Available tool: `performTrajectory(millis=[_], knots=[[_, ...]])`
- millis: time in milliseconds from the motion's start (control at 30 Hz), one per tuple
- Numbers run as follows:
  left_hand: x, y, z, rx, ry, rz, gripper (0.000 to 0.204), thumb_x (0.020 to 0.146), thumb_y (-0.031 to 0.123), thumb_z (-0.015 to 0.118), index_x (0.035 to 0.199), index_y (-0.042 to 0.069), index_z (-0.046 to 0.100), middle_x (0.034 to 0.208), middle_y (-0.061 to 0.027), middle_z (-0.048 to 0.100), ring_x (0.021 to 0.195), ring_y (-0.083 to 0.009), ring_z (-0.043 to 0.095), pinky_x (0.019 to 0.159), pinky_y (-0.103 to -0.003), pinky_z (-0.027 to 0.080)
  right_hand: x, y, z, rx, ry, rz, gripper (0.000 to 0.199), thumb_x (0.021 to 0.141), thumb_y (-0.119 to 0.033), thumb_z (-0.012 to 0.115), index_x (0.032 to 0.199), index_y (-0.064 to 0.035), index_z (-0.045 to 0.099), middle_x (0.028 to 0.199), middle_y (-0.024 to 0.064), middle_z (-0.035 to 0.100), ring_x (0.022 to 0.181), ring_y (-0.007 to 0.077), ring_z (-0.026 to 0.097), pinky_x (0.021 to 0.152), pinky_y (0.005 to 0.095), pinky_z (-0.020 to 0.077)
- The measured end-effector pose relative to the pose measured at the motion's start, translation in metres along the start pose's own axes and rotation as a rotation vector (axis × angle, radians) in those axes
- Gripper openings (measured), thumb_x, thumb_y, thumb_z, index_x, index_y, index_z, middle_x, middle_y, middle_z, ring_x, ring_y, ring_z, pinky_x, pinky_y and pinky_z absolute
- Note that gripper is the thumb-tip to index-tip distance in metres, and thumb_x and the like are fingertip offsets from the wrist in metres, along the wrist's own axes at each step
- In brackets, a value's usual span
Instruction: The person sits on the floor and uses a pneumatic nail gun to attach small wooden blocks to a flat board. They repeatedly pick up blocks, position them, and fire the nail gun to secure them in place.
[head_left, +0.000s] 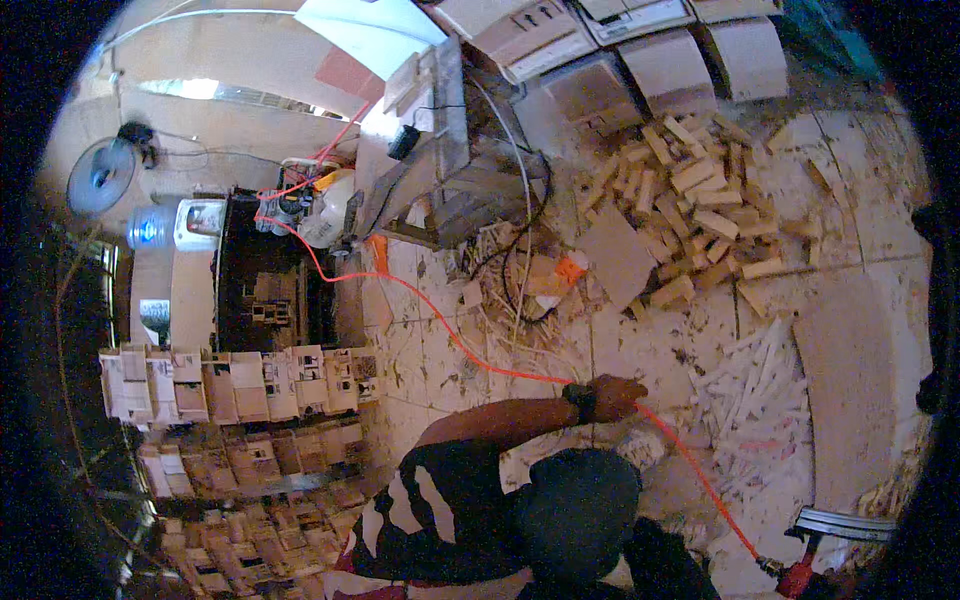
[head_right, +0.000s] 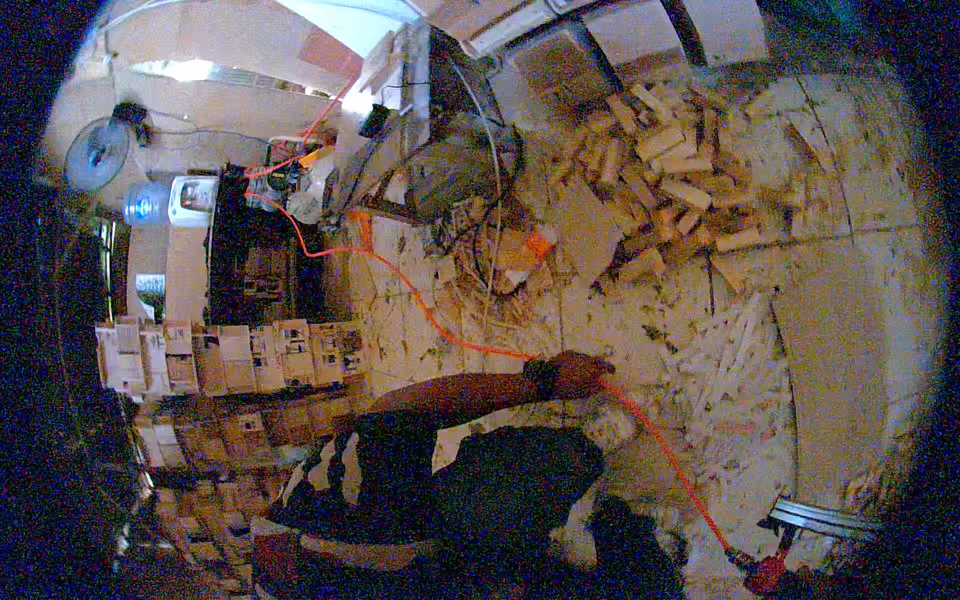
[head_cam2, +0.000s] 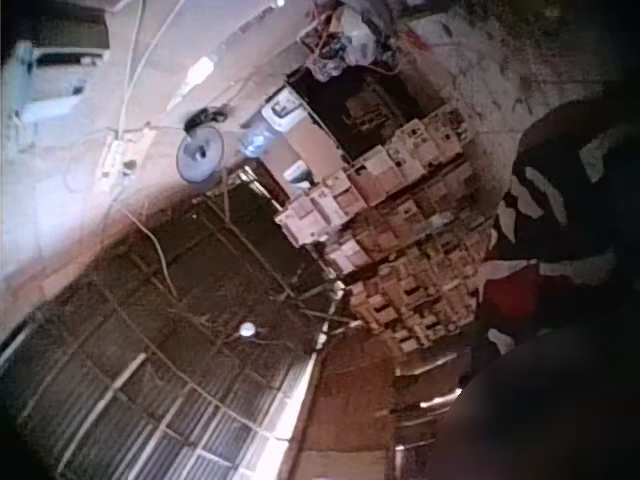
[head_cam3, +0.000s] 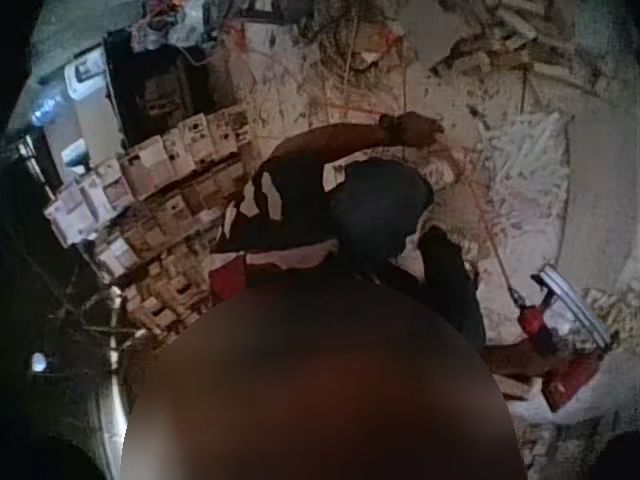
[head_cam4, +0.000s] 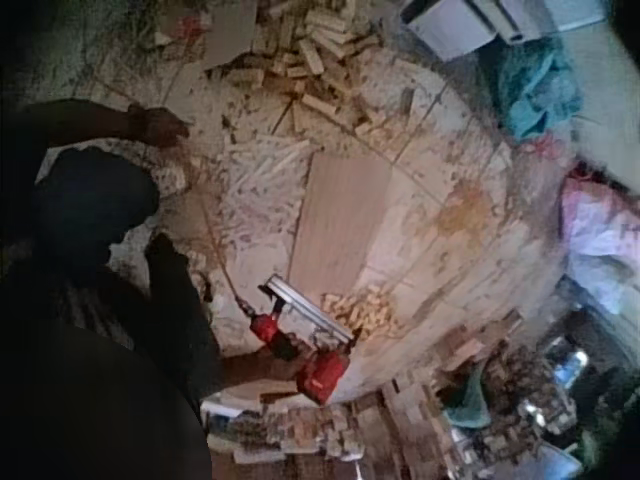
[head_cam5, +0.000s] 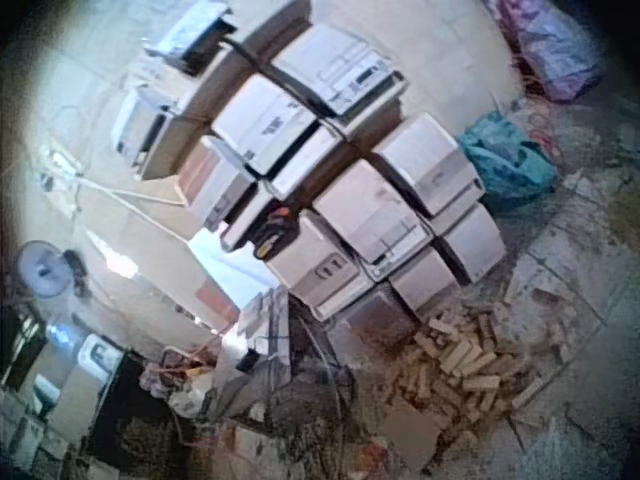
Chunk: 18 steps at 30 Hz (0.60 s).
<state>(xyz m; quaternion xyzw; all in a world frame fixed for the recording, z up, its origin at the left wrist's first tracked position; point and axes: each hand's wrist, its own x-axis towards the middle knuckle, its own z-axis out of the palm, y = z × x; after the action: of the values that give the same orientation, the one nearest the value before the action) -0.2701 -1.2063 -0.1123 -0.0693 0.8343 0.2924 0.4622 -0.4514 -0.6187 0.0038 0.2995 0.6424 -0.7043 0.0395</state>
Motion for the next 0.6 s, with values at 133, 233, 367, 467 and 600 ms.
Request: performTrajectory(millis=[133, 233, 367, 467, 600], knots=[[-0.025, -0.012, 0.009, 0.05, 0.243, 0.208, 0.05, 0.083, 0.037, 0.056, 0.124, 0.008, 0.05, 0.114, -0.0185, 0.058, 0.103, -0.0352, 0.058, 0.086, -0.046, 0.047, -0.004, 0.024, 0.019, -0.053, -0.006, -0.039, 0.021, 0.085, -0.032, 0.056, 0.082, -0.011, 0.052, 0.072, 0.004, 0.052, 0.066, 0.0161, 0.05, 0.066, 0.0346, 0.0407], [-0.033, -0.009, 0.014, -0.066, 0.265, 0.24, 0.051, 0.085, 0.04, 0.055, 0.123, 0.008, 0.05, 0.112, -0.0184, 0.06, 0.101, -0.0368, 0.058, 0.086, -0.047, 0.047, -0.012, 0.031, 0.035, -0.087, -0.024, -0.055, 0.019, 0.084, -0.028, 0.058, 0.085, -0.0105, 0.052, 0.072, 0.0035, 0.052, 0.064, 0.0153, 0.051, 0.062, 0.0331, 0.0415], [-0.029, -0.01, 0.028, -0.182, 0.002, 0.101, 0.049, 0.088, 0.045, 0.049, 0.12, 0.008, 0.052, 0.112, -0.0187, 0.06, 0.101, -0.0374, 0.058, 0.087, -0.045, 0.046, -0.027, 0.036, 0.054, -0.106, -0.038, -0.058, 0.017, 0.082, -0.024, 0.061, 0.088, -0.0097, 0.053, 0.071, 0.0028, 0.053, 0.06, 0.0143, 0.051, 0.058, 0.0311, 0.0425], [-0.017, -0.01, 0.035, -0.125, -0.028, 0.289, 0.047, 0.092, 0.047, 0.04, 0.112, 0.007, 0.056, 0.107, -0.017, 0.062, 0.098, -0.036, 0.059, 0.086, -0.045, 0.046, -0.055, 0.048, 0.056, -0.12, 0.0, -0.071, 0.017, 0.081, -0.02, 0.063, 0.09, -0.0092, 0.053, 0.071, 0.0023, 0.053, 0.058, 0.0135, 0.052, 0.055, 0.0296, 0.0433], [-0.012, 0.019, 0.004, -0.121, -0.066, 0.254, 0.046, 0.091, 0.039, 0.047, 0.114, 0.0, 0.056, 0.103, -0.0203, 0.063, 0.091, -0.0364, 0.062, 0.083, -0.043, 0.048, -0.097, 0.06, 0.06, -0.107, 0.136, -0.056, 0.02, 0.079, -0.016, 0.066, 0.093, -0.0084, 0.053, 0.071, 0.0015, 0.053, 0.055, 0.0125, 0.052, 0.051, 0.0277, 0.0443]])
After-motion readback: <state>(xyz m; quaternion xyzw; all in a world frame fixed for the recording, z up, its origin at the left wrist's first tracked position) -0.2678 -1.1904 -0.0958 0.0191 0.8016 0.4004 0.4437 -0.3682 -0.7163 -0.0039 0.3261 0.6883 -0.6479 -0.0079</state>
